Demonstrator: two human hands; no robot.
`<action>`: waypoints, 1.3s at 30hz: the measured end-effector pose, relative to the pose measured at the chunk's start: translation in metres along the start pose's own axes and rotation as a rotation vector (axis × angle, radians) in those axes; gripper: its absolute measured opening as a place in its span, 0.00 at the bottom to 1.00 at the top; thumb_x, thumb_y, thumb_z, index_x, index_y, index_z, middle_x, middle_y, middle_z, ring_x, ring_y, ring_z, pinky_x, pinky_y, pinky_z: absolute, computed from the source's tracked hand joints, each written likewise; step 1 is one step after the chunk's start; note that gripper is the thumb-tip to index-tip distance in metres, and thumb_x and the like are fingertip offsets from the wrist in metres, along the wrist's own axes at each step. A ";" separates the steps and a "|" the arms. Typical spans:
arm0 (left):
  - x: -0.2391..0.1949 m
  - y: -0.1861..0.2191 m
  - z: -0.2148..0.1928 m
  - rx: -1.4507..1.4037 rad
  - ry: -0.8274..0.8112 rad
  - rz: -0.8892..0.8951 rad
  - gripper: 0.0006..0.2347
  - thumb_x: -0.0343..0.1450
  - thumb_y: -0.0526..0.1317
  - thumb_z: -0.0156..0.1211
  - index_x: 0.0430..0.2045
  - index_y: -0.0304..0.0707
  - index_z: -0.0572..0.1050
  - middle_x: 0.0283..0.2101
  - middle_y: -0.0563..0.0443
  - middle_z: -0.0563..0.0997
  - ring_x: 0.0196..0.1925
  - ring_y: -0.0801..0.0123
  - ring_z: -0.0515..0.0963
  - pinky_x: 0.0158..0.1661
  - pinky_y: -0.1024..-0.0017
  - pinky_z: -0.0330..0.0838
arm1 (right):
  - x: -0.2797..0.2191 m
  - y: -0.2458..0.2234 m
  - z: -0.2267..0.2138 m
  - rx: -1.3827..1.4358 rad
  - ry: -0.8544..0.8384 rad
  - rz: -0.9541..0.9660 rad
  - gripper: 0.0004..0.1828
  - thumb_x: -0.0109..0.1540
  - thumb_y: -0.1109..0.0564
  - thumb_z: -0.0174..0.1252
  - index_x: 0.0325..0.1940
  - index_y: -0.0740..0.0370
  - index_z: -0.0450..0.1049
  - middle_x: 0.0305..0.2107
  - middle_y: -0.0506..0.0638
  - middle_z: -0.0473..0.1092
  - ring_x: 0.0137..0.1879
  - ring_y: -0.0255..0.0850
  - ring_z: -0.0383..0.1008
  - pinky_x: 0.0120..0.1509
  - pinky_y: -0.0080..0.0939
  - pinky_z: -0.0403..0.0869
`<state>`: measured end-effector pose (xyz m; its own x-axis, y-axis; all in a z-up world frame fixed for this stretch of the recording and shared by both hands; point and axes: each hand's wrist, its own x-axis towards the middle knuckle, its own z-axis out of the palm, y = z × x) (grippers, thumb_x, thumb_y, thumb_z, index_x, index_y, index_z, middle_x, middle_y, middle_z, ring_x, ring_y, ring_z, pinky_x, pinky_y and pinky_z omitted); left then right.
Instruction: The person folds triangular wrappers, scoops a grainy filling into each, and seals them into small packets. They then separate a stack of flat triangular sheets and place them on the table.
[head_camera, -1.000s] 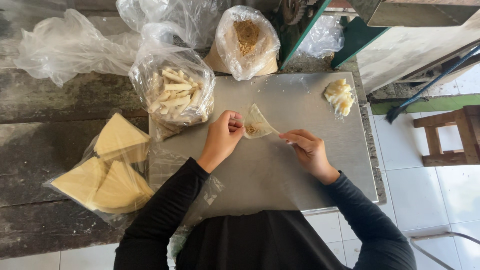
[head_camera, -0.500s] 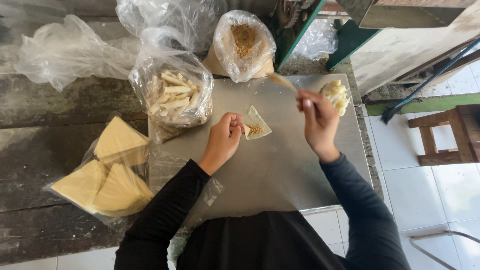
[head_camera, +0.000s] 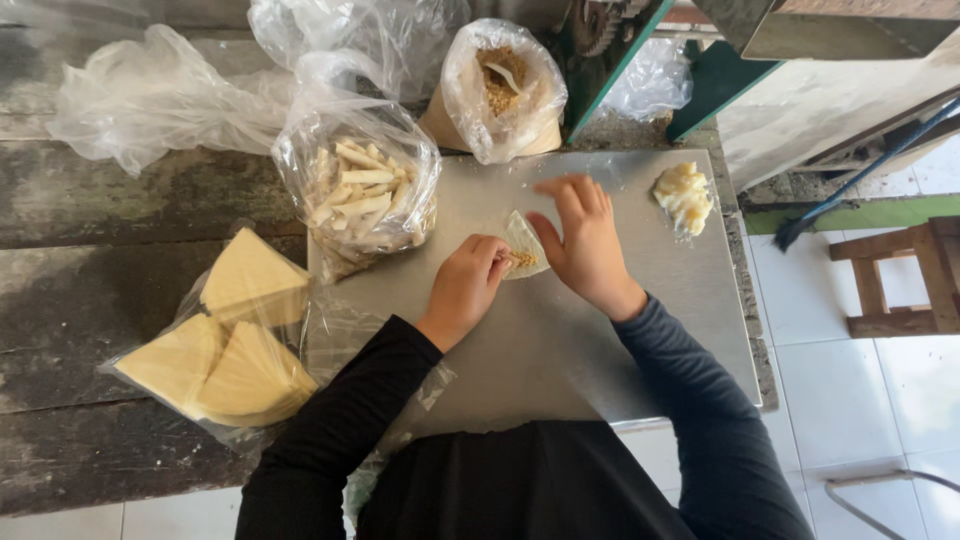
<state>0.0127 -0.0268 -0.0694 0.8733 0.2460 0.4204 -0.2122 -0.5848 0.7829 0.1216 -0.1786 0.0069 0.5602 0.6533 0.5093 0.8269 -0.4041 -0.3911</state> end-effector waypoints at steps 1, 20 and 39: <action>-0.001 0.000 0.000 0.002 0.001 0.008 0.06 0.69 0.31 0.65 0.35 0.33 0.75 0.38 0.43 0.80 0.36 0.56 0.83 0.37 0.65 0.77 | -0.010 0.004 0.001 -0.032 -0.045 0.028 0.16 0.64 0.59 0.64 0.54 0.61 0.72 0.49 0.57 0.69 0.55 0.55 0.69 0.60 0.52 0.67; -0.005 0.001 0.004 0.370 0.000 0.215 0.04 0.69 0.36 0.66 0.32 0.36 0.79 0.37 0.51 0.79 0.40 0.59 0.80 0.39 0.63 0.75 | -0.067 0.026 0.031 0.111 -0.139 0.099 0.06 0.65 0.62 0.58 0.45 0.66 0.70 0.41 0.58 0.70 0.48 0.57 0.70 0.54 0.52 0.70; -0.003 -0.007 -0.006 0.377 -0.077 0.295 0.04 0.68 0.33 0.63 0.34 0.39 0.78 0.36 0.52 0.82 0.39 0.61 0.80 0.48 0.62 0.66 | -0.064 0.009 0.035 0.045 -0.155 -0.067 0.17 0.59 0.58 0.66 0.52 0.62 0.77 0.41 0.54 0.71 0.47 0.51 0.71 0.54 0.48 0.72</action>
<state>0.0086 -0.0187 -0.0737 0.8325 -0.0219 0.5535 -0.2944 -0.8640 0.4085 0.0914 -0.2015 -0.0563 0.4867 0.7701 0.4123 0.8570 -0.3296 -0.3960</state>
